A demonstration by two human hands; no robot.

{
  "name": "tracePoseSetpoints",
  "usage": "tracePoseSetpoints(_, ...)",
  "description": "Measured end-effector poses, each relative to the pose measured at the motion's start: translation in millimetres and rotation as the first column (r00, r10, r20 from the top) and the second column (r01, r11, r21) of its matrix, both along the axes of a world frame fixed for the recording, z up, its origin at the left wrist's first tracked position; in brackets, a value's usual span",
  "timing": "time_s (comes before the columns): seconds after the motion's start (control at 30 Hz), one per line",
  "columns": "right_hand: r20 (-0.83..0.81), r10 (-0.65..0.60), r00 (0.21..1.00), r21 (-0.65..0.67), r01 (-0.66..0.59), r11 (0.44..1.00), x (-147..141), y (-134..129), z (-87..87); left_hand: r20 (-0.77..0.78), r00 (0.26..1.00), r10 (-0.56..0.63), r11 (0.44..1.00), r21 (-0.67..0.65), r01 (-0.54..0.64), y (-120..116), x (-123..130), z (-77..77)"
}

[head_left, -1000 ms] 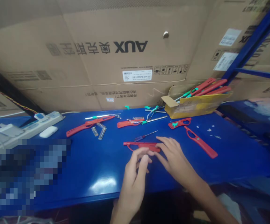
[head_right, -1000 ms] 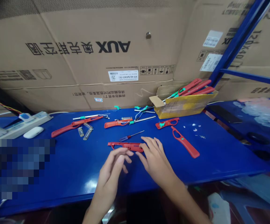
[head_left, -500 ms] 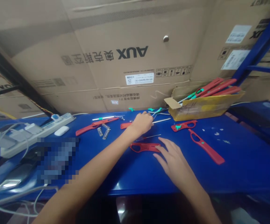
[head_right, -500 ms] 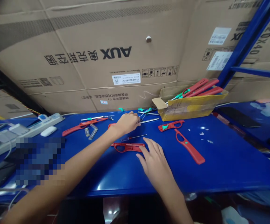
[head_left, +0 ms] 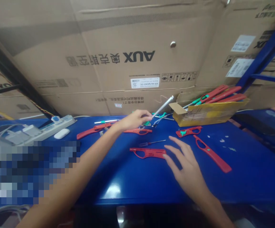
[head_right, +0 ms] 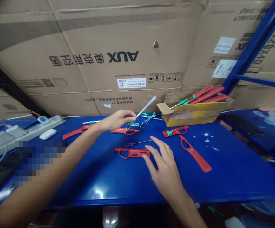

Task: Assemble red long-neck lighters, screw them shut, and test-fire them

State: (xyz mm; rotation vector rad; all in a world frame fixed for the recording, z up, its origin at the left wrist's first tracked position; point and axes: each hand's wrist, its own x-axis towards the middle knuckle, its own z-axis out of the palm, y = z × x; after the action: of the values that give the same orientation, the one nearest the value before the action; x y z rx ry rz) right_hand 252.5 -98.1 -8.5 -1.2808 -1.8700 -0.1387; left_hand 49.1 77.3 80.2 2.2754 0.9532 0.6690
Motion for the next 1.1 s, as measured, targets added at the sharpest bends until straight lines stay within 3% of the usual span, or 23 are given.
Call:
tracePoseSetpoints(0.07,-0.076,0.044,0.996,-0.015,-0.045,0.999,3,8,12.2,0.263,0.965,0.007,0.983,-0.178,0.042,-8,-14,6.5)
tracePoseSetpoints(0.17,-0.183,0.136,0.974,-0.140,-0.163,0.977,1,34,36.2,0.609,0.779,0.150,0.900,-0.411,0.148,-24,-26,1.3)
tracePoseSetpoints(0.27,-0.295,0.280,0.914,-0.282,-0.363,0.888,-11,69,54.9,0.731,0.645,0.224,0.867,-0.452,0.210,-37,-30,-16.5)
tracePoseSetpoints(0.37,-0.385,0.360,0.850,-0.403,-0.506,0.763,-26,95,57.7,0.772,0.573,0.274,0.857,-0.467,0.219,-44,-33,-36.6)
tracePoseSetpoints(0.43,-0.364,0.370,0.855,-0.411,-0.503,0.760,-34,103,51.5,0.775,0.549,0.313,0.843,-0.493,0.216,-48,-35,-48.0)
tracePoseSetpoints(0.53,-0.316,0.355,0.880,-0.341,-0.455,0.823,-40,100,38.4,0.763,0.542,0.351,0.808,-0.540,0.236,-54,-35,-59.4)
tracePoseSetpoints(0.67,-0.430,0.319,0.844,-0.344,-0.480,0.807,-40,88,29.2,0.749,0.560,0.354,0.790,-0.560,0.249,-63,-31,-62.8)
tracePoseSetpoints(0.9,-0.410,0.271,0.871,-0.359,-0.428,0.830,-36,82,29.9,0.740,0.587,0.327,0.762,-0.574,0.299,-66,-30,-58.9)
tracePoseSetpoints(1.1,-0.348,0.267,0.899,-0.347,-0.388,0.854,-34,79,33.2,0.705,0.643,0.299,0.798,-0.554,0.238,-65,-34,-61.7)
